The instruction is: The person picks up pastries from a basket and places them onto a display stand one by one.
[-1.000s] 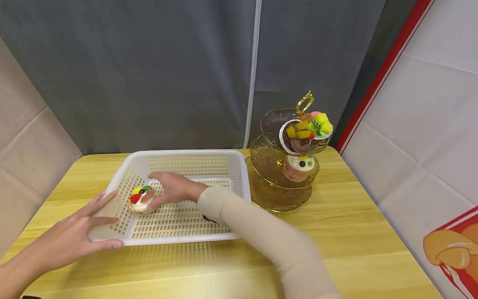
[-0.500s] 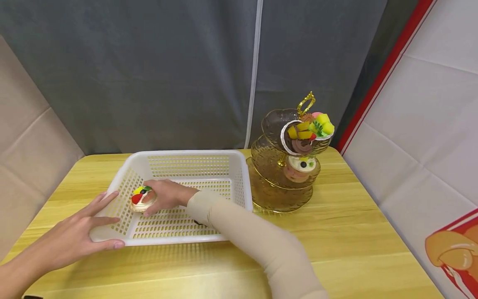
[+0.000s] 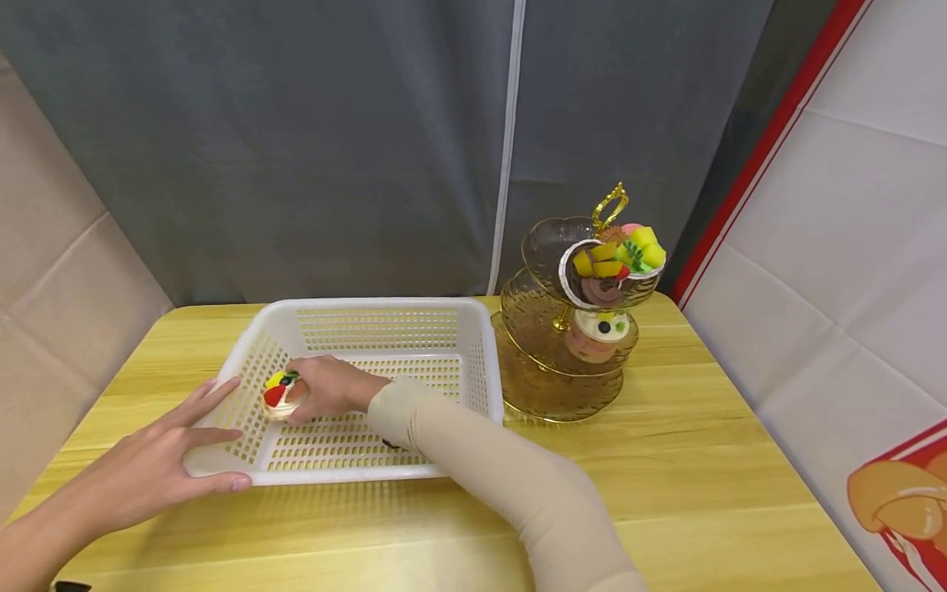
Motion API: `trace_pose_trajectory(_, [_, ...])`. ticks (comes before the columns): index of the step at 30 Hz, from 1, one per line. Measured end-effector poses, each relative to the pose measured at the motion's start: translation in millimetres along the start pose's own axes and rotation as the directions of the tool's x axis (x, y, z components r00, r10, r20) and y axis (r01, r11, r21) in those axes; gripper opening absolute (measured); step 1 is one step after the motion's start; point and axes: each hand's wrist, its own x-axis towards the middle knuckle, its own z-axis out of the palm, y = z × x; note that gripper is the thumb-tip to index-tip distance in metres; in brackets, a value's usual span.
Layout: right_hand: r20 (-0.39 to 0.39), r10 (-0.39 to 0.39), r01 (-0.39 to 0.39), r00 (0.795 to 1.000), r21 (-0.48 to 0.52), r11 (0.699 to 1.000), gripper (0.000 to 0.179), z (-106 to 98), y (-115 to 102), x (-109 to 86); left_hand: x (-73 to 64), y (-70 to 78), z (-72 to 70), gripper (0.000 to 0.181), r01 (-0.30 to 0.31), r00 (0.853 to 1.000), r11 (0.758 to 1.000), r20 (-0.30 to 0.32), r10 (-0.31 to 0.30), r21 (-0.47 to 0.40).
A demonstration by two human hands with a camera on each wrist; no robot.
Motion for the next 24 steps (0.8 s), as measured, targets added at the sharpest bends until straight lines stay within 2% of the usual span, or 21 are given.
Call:
trace_pose_trajectory(6, [-0.018, -0.031, 0.031, 0.999, -0.009, 0.999, 0.066, -3.7, 0.0, -2.5, 0.9, -0.2, 0.8, 0.070, -0.009, 1.000, 1.000, 0.002, 0.009, 0.002])
trace_pose_trajectory(14, [-0.025, -0.026, 0.027, 0.999, 0.034, 0.999, 0.055, -11.0, 3.5, -11.7, 0.6, 1.5, -0.1, 0.074, 0.013, 1.000, 1.000, 0.002, -0.013, 0.001])
trace_pose_trajectory(20, [-0.002, 0.010, -0.009, 1.000, 0.075, 0.997, 0.064, -17.6, 4.7, -20.9, 0.6, 0.9, -0.2, 0.072, 0.011, 1.000, 1.000, 0.010, -0.011, 0.003])
trace_pose_trajectory(24, [-0.029, -0.018, 0.019, 0.999, 0.035, 0.999, 0.064, -25.5, 2.1, -29.8, 1.0, -0.3, -0.5, 0.071, 0.009, 1.000, 1.000, 0.014, -0.009, 0.004])
